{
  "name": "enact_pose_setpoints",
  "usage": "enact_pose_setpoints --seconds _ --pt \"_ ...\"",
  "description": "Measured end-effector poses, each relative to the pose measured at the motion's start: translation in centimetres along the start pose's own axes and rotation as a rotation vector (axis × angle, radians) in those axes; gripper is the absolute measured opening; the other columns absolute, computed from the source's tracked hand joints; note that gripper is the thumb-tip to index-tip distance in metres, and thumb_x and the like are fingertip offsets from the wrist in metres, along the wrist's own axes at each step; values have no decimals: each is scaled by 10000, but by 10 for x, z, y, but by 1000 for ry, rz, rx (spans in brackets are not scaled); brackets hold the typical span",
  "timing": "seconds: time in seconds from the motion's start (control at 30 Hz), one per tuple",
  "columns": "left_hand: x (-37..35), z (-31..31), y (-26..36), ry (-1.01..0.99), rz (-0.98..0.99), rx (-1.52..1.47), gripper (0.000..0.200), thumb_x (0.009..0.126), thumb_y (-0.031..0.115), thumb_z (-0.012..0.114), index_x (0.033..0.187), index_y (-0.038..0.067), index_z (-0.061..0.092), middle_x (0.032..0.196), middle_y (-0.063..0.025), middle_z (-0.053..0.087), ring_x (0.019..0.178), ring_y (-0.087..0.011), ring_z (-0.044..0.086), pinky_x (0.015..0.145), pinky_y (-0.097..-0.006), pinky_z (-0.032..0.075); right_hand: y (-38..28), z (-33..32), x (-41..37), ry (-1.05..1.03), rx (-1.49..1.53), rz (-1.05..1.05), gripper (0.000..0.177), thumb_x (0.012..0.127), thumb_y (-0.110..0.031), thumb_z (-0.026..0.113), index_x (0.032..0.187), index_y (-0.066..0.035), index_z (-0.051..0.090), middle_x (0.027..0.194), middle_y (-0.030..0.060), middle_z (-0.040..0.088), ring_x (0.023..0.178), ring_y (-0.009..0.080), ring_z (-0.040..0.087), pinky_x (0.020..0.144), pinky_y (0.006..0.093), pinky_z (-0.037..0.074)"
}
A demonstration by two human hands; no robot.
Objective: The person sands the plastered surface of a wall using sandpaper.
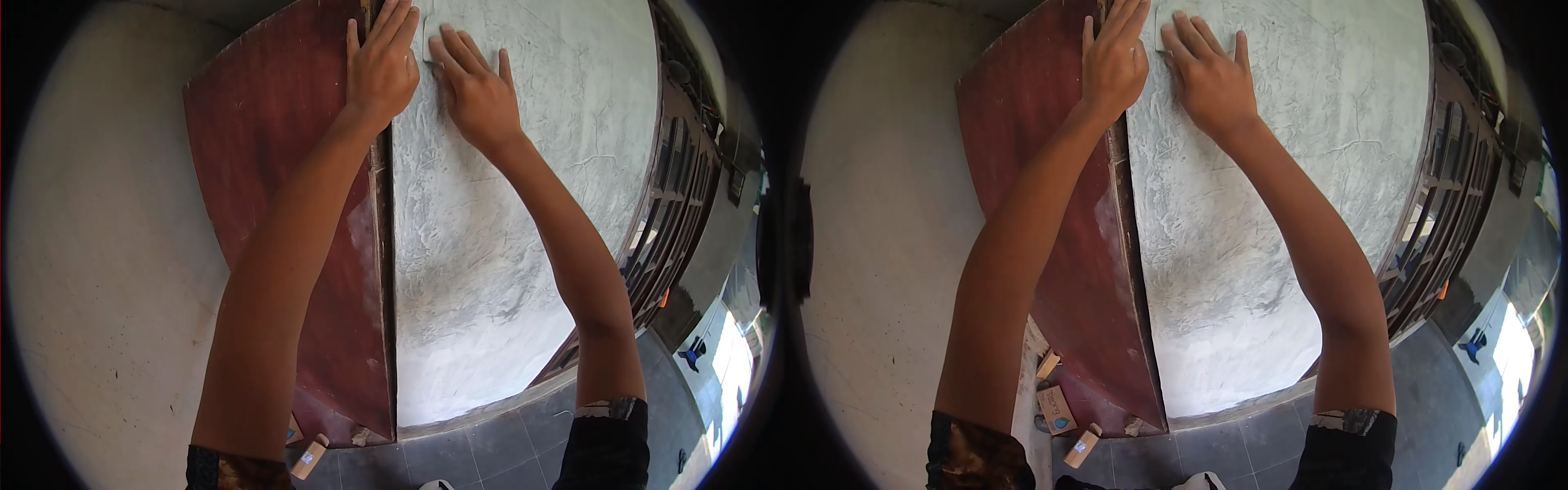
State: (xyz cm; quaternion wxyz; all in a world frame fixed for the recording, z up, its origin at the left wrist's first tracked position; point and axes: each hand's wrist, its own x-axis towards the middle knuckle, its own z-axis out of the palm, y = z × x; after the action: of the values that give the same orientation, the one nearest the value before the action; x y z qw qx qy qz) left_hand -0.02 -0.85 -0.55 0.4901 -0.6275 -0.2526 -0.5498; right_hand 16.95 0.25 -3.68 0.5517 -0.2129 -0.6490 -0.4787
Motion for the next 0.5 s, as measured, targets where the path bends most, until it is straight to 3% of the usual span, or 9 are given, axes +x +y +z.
enact_pose_setpoints --seconds 0.1,0.2,0.27,0.4,0.5 --pt "1 -1 -1 -18 -3 27 531 933 -41 438 1456 -43 525 1613 -174 427 1536 -323 335 1222 -642 211 11 6 35 -24 37 71 434 1033 -173 581 1466 -166 552 1608 44 457 1487 260 428 1162 660 344" --pt "0 4 -5 -4 10 32 536 929 -37 436 1457 -41 523 1612 -175 427 1538 -322 332 1222 -642 210 -15 -2 -39 -40 120 28 420 1013 -203 610 1429 -160 582 1568 44 503 1455 241 470 1134 685 367" --pt "-1 6 -5 21 9 26 539 926 -33 432 1458 -40 521 1613 -175 426 1540 -320 327 1223 -642 207 -32 -11 -82 -164 68 37 420 1011 -200 611 1429 -171 584 1581 35 492 1459 235 466 1134 690 365" --pt "1 1 -1 2 5 18 538 925 -37 437 1457 -47 516 1613 -179 425 1539 -325 329 1224 -636 211 10 9 9 54 -5 6 434 1013 -192 634 1444 -193 587 1590 9 487 1468 234 457 1152 659 359" --pt "-1 -2 -2 -10 12 20 546 918 -47 446 1461 -49 511 1613 -180 424 1537 -326 331 1224 -633 214 20 18 26 63 79 -7 447 1011 -176 630 1455 -185 574 1598 22 477 1470 241 454 1151 656 362"
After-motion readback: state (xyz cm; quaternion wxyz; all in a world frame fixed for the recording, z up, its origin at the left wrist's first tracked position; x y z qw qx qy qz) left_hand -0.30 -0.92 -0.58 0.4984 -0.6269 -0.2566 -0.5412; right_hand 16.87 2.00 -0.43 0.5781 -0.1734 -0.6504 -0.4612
